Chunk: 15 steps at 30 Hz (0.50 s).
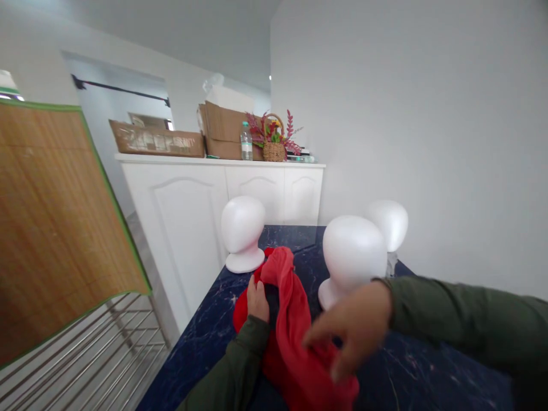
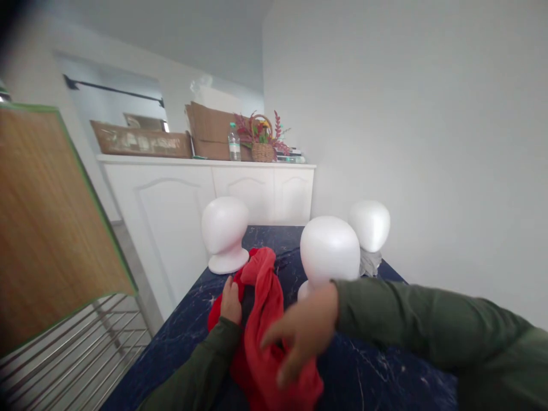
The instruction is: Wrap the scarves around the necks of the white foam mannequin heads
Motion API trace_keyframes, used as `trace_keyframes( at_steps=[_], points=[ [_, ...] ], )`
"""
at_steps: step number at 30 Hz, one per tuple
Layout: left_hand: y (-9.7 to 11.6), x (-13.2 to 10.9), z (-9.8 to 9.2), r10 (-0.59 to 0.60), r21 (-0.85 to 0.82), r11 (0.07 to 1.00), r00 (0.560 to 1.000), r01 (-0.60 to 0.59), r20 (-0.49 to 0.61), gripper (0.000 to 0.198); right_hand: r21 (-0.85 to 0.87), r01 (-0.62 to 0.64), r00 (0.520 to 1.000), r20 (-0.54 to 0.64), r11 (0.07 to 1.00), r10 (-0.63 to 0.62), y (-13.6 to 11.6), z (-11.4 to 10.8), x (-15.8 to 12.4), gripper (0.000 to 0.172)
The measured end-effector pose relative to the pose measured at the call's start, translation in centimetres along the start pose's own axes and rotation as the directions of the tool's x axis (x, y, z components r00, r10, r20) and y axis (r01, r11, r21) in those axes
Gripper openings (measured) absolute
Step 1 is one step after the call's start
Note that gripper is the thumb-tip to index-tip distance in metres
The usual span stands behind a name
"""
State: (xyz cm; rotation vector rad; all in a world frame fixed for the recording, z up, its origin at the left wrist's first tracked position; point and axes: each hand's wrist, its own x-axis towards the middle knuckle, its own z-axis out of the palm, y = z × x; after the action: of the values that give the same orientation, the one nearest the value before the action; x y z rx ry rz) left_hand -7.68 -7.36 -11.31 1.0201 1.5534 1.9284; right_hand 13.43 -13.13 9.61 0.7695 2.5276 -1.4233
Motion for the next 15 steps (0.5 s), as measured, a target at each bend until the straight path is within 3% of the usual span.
trace_keyframes(
  at_steps=[3, 5, 6, 8, 10, 12, 15],
  points=[
    [1.2, -1.0, 0.0, 0.264, 0.209, 0.937, 0.96, -0.279, 0.099, 0.052, 0.042, -0.115, 0.991, 0.078, 0.993, 0.111, 2.8, 3.5, -4.4, 0.031],
    [1.7, -1.9, 0.4, 0.386, 0.334, 0.806, 0.862, -0.489, 0.33, 0.051, 0.019, -0.147, 0.988, 0.046, 0.989, 0.146, 5.9, 4.2, -5.7, 0.012],
    [1.8, -2.3, 0.7, 0.37, 0.376, 0.743, 0.807, -0.554, 0.46, 0.05, -0.035, -0.16, 0.987, -0.007, 0.986, 0.16, 7.8, 4.2, -5.9, 0.001],
    [1.6, -3.1, 1.2, 0.204, 0.462, 0.634, 0.711, -0.62, 0.673, 0.049, -0.213, -0.255, 0.953, -0.22, 0.943, 0.208, 12.1, 3.9, -6.0, 0.026],
    [1.2, -3.6, 1.5, 0.002, 0.548, 0.537, 0.651, -0.641, 0.759, 0.051, -0.328, -0.466, 0.814, -0.524, 0.822, 0.252, 16.5, 3.4, -5.9, 0.04],
    [0.7, -3.7, 1.6, -0.1, 0.594, 0.468, 0.629, -0.654, 0.771, 0.052, -0.294, -0.574, 0.679, -0.692, 0.764, 0.243, 20.2, 2.8, -5.5, 0.049],
    [0.4, -3.4, 1.5, -0.097, 0.6, 0.446, 0.631, -0.664, 0.769, 0.051, -0.243, -0.511, 0.496, -0.867, 0.825, 0.052, 23.5, 1.8, -3.6, 0.065]
  ],
)
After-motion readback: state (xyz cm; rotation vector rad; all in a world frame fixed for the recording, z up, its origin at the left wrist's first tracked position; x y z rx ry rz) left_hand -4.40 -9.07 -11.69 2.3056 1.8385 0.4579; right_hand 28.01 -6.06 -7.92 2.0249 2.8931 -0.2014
